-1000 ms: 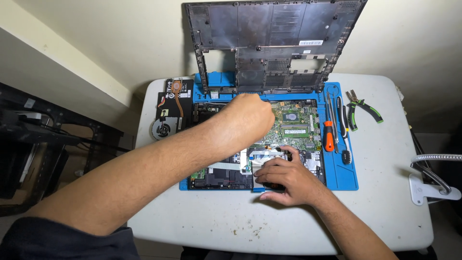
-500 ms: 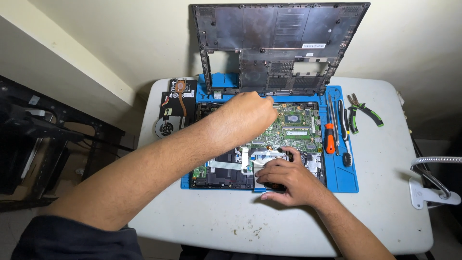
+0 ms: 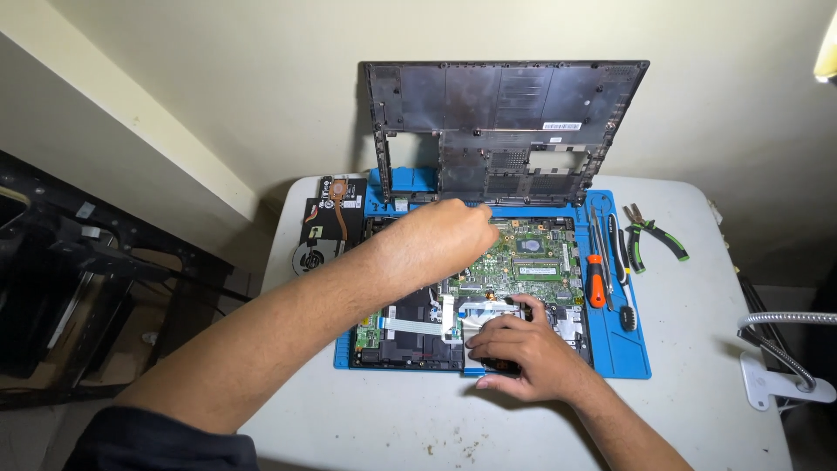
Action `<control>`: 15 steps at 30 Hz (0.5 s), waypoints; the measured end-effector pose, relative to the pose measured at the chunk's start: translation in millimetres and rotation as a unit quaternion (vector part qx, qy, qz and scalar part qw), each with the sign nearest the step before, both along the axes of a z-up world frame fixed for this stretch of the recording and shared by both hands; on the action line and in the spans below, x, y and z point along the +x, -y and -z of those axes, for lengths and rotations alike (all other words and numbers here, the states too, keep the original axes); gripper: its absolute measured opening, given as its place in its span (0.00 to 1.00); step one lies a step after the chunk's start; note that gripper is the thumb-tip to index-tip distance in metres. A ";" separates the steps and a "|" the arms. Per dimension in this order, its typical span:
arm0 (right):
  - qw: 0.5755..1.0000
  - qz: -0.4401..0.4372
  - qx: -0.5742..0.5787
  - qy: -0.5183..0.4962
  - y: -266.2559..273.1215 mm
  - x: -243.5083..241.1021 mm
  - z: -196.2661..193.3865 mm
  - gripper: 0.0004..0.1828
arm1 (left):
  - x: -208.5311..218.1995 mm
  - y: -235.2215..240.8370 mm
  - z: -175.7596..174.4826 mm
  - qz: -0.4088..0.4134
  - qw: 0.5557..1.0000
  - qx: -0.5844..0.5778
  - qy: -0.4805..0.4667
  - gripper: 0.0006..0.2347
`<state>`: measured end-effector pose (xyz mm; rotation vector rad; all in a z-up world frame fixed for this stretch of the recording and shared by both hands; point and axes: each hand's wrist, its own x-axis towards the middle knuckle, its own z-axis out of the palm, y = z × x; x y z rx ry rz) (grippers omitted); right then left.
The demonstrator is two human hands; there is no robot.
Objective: The person works on a disassembled laptop placed on a blue anti-static mat. They use a screwdriver to remove and tighten screws on the motherboard and chassis, and use their hands to connect and disconnect ribbon cables and wires. The person also handles the laptop's battery and screen assembly.
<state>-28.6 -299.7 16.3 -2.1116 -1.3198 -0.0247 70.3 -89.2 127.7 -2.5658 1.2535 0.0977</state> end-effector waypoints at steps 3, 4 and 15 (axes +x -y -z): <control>1.000 -0.001 0.004 0.011 -0.3 -0.7 0.5 0.23 | 0.2 4.7 11.0 -0.028 1.000 0.000 0.010 0.14; 1.000 0.001 0.004 0.011 0.1 -0.6 0.9 0.23 | 0.4 6.4 7.2 -0.026 1.000 0.000 0.011 0.14; 1.000 -0.003 -0.001 0.007 1.1 -0.5 3.8 0.24 | -1.6 2.4 -8.3 -0.033 0.998 -0.018 -0.059 0.10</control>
